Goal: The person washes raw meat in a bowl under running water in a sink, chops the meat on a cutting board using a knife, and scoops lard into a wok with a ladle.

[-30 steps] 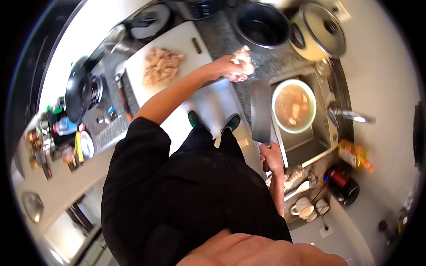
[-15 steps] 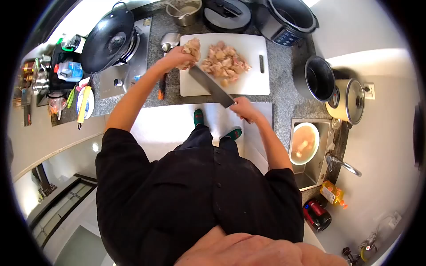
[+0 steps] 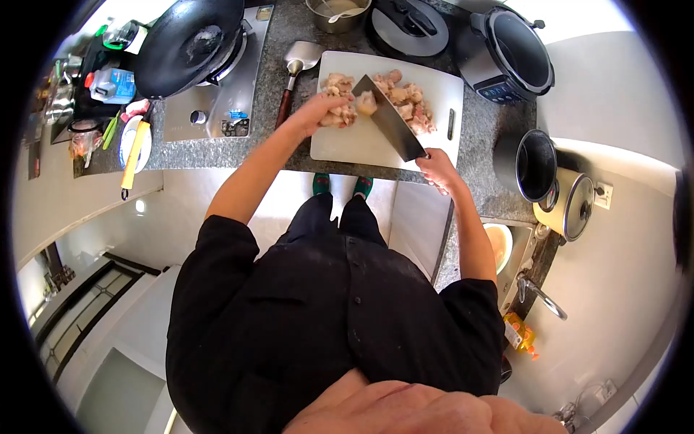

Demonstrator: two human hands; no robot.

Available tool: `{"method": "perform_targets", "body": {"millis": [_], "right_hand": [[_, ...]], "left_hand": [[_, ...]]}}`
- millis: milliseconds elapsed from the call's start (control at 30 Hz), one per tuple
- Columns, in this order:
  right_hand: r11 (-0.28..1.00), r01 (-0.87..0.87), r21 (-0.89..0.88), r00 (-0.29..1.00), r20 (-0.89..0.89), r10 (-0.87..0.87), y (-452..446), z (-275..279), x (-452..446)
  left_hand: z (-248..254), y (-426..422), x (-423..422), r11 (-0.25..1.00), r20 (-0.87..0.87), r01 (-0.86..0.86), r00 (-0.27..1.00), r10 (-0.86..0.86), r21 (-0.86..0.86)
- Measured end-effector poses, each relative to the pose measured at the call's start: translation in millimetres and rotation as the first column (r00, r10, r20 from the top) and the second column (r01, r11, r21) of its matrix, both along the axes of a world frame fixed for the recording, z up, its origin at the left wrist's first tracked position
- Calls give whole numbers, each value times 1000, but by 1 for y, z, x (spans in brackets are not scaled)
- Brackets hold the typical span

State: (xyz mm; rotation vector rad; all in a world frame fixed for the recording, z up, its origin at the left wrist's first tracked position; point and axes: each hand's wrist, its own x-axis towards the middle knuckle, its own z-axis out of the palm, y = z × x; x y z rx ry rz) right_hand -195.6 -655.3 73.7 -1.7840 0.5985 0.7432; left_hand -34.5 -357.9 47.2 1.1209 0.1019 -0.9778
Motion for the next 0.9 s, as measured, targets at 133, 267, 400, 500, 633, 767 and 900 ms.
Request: {"method": "perform_targets", "body": {"millis": [133,267,400,500,633,767,900], "right_hand": [[999,-25,-34,1000,-11,25,-5,9,5],[993,-77,-90,995,55,82,0,-8,-6],[987,-109,-114,994,-5,109,14,-9,-13],[989,-21,143,994,-99,36,18,1,-11],[948,-8,319,994,-96,41,14,-11,-9],[936,47,348,996,-92,-15,14,-13,-9],[968,26,248,1000,-16,-23,21,-12,-12]], "left_hand": [[-21,-15,-16,1000,-51,6,999,-6,5],[-31,-15,-13,929,178,65,974,-138,363],[-24,-9,-36,683,567,-178,720,-400,708],[-21,-8,-54,539,669,-397,472,-574,743],[-16,-12,-68,462,681,-528,361,-638,712],[6,-27,-70,431,719,-689,190,-668,583],[-20,-33,-45,477,668,-594,143,-730,648]]}}
